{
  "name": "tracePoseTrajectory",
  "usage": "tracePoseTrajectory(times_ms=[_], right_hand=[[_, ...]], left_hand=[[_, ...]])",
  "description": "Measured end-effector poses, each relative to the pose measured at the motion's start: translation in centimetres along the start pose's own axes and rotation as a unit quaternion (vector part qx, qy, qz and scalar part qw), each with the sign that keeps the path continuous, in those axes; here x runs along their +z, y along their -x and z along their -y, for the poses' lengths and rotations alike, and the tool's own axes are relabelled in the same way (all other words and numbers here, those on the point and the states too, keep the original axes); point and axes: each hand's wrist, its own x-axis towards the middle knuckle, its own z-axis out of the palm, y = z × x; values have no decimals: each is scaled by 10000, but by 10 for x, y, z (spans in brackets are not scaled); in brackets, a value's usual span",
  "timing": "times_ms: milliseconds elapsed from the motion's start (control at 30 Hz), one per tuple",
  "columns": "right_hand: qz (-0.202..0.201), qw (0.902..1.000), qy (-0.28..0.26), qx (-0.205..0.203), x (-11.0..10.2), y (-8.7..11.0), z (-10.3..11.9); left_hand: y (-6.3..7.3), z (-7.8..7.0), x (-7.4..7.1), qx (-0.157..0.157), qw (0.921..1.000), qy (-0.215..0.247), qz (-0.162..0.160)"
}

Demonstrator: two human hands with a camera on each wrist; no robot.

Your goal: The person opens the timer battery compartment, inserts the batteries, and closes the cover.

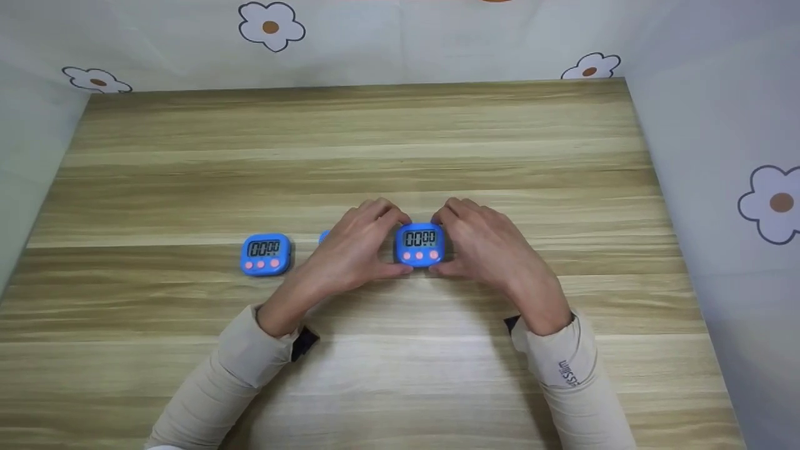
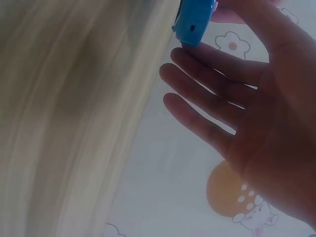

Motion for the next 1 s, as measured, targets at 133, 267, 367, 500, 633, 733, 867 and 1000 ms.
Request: tracePoseTrajectory(times_ms=[133, 267, 367, 500, 633, 733, 867, 1000], right_hand=[[101, 9999, 16, -12, 5, -2, -1], [170, 9999, -8, -27, 8, -3, -2], [223, 9997, -41, -20, 9, -4, -3], [267, 9996, -18, -8, 10, -4, -4], [267, 9996, 22, -7, 10, -5, -5], [247, 9997, 19, 22, 10, -5, -5], [206, 9998, -4, 45, 10, -4, -5], [53, 9999, 100, 129, 6, -2, -6]], left_hand=[[-1, 1, 5, 6, 9997, -223, 100], [-1, 1, 8, -28, 9995, -261, 192], [-2, 1, 9, -52, 9993, -280, 247], [-4, -1, 11, -97, 9992, -276, 255], [-4, -2, 12, -126, 9993, -292, 213], [-4, -2, 14, -107, 9993, -297, 188], [-4, 0, 11, -115, 9994, -135, 292], [-1, 9, -5, -184, 9990, 320, 240]])
